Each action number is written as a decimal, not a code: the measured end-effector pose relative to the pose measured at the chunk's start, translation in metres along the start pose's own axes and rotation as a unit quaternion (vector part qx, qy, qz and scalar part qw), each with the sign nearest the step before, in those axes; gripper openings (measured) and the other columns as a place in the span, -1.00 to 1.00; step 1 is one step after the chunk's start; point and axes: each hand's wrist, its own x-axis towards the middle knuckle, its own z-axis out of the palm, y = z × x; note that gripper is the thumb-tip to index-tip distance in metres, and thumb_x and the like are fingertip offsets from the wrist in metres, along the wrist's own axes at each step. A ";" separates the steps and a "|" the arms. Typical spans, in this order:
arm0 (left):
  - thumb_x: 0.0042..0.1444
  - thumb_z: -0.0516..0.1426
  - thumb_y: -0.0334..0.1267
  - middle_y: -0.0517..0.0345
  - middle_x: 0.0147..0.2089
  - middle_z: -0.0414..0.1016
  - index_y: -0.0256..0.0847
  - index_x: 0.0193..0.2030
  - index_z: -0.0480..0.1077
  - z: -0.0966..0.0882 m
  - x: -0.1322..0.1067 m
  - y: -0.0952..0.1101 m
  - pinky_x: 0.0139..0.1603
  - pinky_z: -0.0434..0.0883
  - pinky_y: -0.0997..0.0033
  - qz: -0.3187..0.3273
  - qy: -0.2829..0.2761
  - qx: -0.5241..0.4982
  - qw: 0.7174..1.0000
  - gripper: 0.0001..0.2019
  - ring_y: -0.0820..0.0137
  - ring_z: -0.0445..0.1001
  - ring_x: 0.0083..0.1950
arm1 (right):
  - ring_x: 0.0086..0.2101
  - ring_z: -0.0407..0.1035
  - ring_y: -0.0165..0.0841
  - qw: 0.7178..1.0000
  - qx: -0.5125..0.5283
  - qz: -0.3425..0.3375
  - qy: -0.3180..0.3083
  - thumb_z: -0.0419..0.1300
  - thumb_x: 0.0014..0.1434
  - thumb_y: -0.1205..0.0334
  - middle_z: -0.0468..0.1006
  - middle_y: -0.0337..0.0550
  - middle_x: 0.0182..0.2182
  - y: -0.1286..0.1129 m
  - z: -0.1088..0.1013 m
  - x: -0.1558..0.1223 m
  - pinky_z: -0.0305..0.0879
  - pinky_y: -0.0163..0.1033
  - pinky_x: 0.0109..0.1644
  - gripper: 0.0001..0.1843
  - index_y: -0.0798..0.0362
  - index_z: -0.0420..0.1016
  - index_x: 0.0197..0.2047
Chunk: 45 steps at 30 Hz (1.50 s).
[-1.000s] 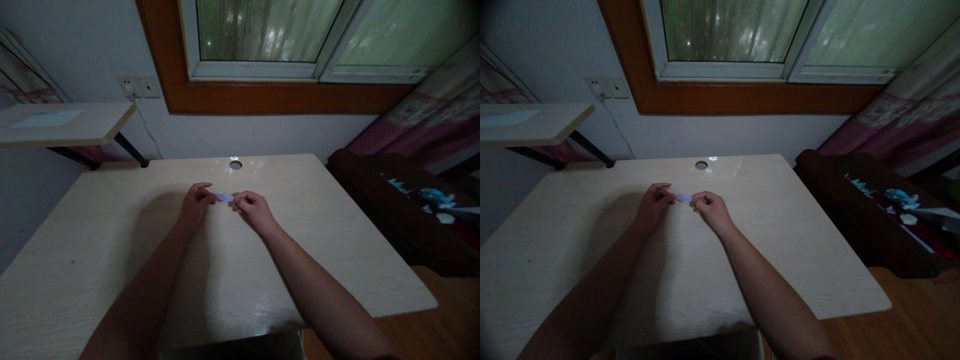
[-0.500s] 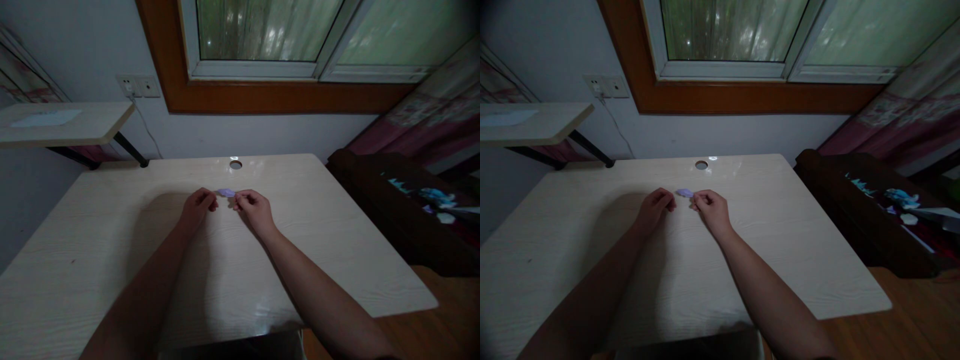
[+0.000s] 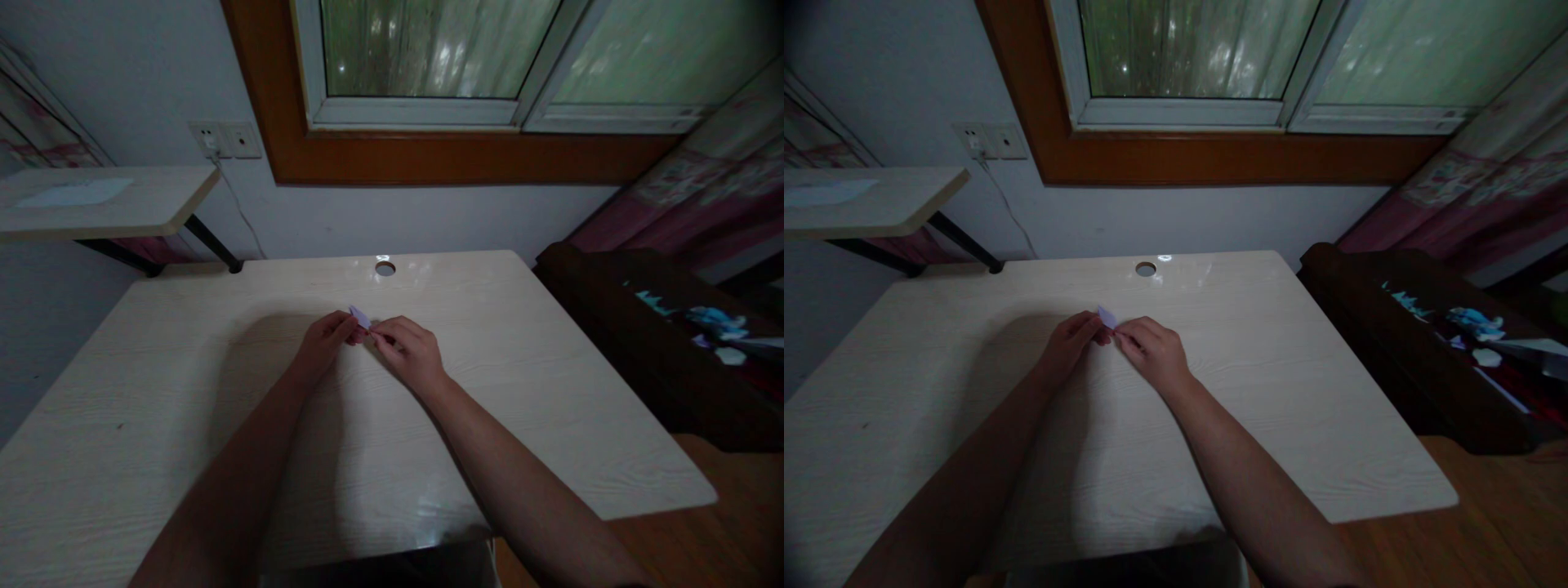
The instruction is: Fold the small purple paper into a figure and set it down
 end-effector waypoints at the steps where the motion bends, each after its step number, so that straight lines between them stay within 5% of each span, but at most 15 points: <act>1: 0.14 0.22 0.06 0.09 -0.42 0.53 -0.25 -0.36 0.50 0.000 0.000 0.000 -0.28 0.41 0.40 0.000 0.004 -0.001 1.000 -0.64 0.40 0.46 -0.39 | -0.21 0.51 -0.30 1.000 0.001 0.004 -0.012 0.16 0.29 0.20 0.64 -0.09 -0.20 0.000 0.000 0.000 0.45 -0.20 -0.11 -0.82 -0.08 0.61 -0.15; 12: 0.08 0.25 -0.13 0.18 -0.47 0.48 -0.23 -0.43 0.41 -0.003 0.003 -0.005 -0.30 0.38 0.43 -0.013 0.042 -0.003 0.999 -0.78 0.42 0.44 -0.40 | -0.23 0.47 -0.28 0.998 0.039 0.045 -0.029 0.15 0.30 0.16 0.62 -0.10 -0.21 -0.002 0.001 0.000 0.39 -0.18 -0.13 -0.79 -0.09 0.60 -0.09; 18: 0.05 0.25 -0.13 0.21 -0.47 0.45 -0.23 -0.39 0.41 -0.005 0.003 -0.012 -0.32 0.37 0.46 -0.029 -0.013 0.032 0.999 -0.79 0.44 0.41 -0.41 | -0.30 0.45 -0.31 0.990 0.064 0.124 0.025 0.20 0.27 0.10 0.59 -0.10 -0.23 0.003 0.002 0.002 0.38 -0.20 -0.19 -0.76 -0.05 0.56 -0.04; 28: 0.11 0.21 -0.12 0.20 -0.44 0.46 -0.23 -0.40 0.46 -0.001 0.001 -0.013 -0.36 0.28 0.47 0.006 -0.072 0.124 0.990 -0.79 0.44 0.38 -0.41 | -0.31 0.43 -0.35 0.942 0.254 0.220 -0.003 0.30 0.14 0.11 0.57 -0.19 -0.31 0.014 0.014 0.000 0.37 -0.23 -0.17 -0.71 -0.03 0.54 -0.06; 35: 0.10 0.23 -0.15 0.20 -0.45 0.46 -0.23 -0.35 0.47 -0.005 0.003 -0.015 -0.32 0.32 0.46 0.001 -0.021 0.088 0.996 -0.82 0.43 0.40 -0.40 | -0.38 0.42 -0.40 0.916 0.301 0.263 0.035 0.37 0.03 0.10 0.53 -0.24 -0.40 0.015 0.016 0.004 0.37 -0.26 -0.23 -0.71 0.01 0.45 -0.22; 45: 0.04 0.32 -0.19 0.18 -0.35 0.53 -0.20 -0.06 0.38 0.001 0.004 -0.022 -0.21 0.44 0.40 0.007 -0.045 -0.012 0.999 -0.65 0.40 0.54 -0.30 | -0.49 0.46 -0.45 0.874 0.370 0.307 0.067 0.43 -0.05 0.04 0.47 -0.36 -0.46 0.014 0.017 0.007 0.39 -0.31 -0.36 -0.55 -0.02 0.23 -0.33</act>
